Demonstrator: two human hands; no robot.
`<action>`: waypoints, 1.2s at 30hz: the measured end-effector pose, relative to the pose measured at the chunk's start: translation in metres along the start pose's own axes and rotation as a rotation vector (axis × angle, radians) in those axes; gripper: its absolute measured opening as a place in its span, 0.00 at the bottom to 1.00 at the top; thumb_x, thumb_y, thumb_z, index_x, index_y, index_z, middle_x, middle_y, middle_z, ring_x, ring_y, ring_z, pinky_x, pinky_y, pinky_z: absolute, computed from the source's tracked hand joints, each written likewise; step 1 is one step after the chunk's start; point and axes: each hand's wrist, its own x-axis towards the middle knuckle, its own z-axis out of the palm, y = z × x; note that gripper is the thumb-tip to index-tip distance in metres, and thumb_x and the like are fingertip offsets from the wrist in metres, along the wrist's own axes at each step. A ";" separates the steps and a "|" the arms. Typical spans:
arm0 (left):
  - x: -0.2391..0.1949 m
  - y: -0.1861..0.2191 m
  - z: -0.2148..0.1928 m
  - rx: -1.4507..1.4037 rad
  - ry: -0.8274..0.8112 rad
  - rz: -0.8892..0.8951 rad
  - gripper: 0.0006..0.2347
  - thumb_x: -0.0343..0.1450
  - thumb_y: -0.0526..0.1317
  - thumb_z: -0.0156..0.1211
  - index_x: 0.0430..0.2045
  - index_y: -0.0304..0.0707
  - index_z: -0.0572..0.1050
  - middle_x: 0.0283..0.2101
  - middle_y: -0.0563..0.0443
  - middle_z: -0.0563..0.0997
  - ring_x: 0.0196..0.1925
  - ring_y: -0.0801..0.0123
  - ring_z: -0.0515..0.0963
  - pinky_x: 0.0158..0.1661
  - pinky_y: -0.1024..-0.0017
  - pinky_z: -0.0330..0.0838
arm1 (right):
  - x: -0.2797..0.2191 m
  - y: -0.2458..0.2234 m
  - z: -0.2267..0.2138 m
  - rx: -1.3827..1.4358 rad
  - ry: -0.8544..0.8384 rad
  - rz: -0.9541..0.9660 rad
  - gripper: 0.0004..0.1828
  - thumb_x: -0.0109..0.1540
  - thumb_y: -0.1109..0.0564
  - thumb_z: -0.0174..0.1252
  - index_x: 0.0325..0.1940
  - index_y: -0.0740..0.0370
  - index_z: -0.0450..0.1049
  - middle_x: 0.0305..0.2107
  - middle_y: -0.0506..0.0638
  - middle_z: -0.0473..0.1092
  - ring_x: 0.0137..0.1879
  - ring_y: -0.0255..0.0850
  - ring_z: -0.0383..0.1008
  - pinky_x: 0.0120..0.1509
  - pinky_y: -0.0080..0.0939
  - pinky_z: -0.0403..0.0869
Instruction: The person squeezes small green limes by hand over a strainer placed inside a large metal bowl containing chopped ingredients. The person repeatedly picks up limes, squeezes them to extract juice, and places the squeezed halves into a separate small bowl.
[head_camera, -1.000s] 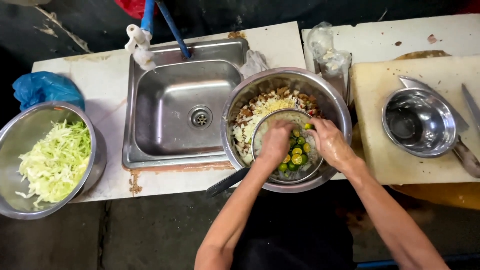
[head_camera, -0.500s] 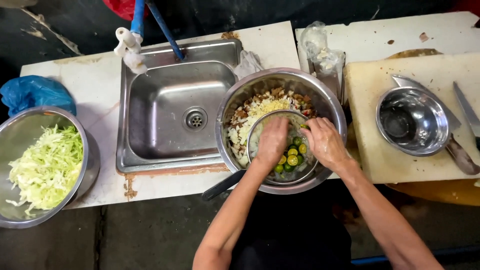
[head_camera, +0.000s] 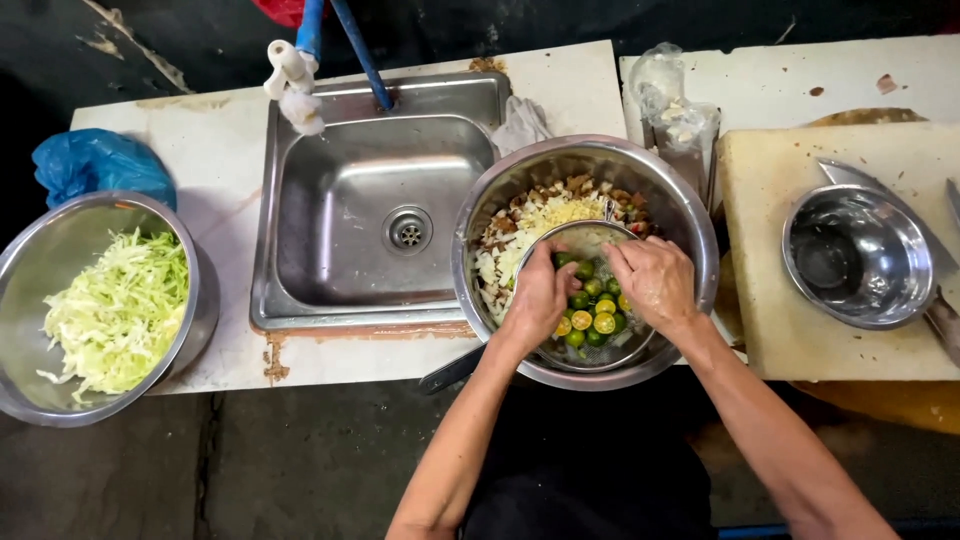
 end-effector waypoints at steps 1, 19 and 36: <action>0.004 -0.007 0.003 0.073 -0.007 -0.011 0.14 0.87 0.38 0.55 0.67 0.32 0.69 0.36 0.42 0.89 0.40 0.59 0.94 0.40 0.64 0.88 | -0.001 0.000 -0.002 0.006 -0.018 0.016 0.24 0.78 0.43 0.63 0.30 0.52 0.75 0.24 0.49 0.75 0.40 0.51 0.81 0.47 0.50 0.78; 0.038 0.004 0.031 0.985 -0.001 0.203 0.11 0.84 0.49 0.47 0.46 0.46 0.75 0.41 0.44 0.87 0.45 0.35 0.92 0.47 0.39 0.85 | -0.059 0.010 0.013 -0.062 -0.648 0.118 0.10 0.68 0.67 0.59 0.52 0.64 0.82 0.47 0.65 0.78 0.46 0.67 0.89 0.47 0.66 0.89; 0.012 0.026 0.015 0.303 0.026 -0.012 0.14 0.83 0.49 0.52 0.40 0.43 0.84 0.21 0.49 0.88 0.49 0.42 0.92 0.56 0.43 0.82 | 0.025 -0.072 -0.084 0.712 -0.487 0.677 0.19 0.72 0.61 0.64 0.68 0.61 0.81 0.62 0.66 0.81 0.71 0.61 0.80 0.71 0.63 0.81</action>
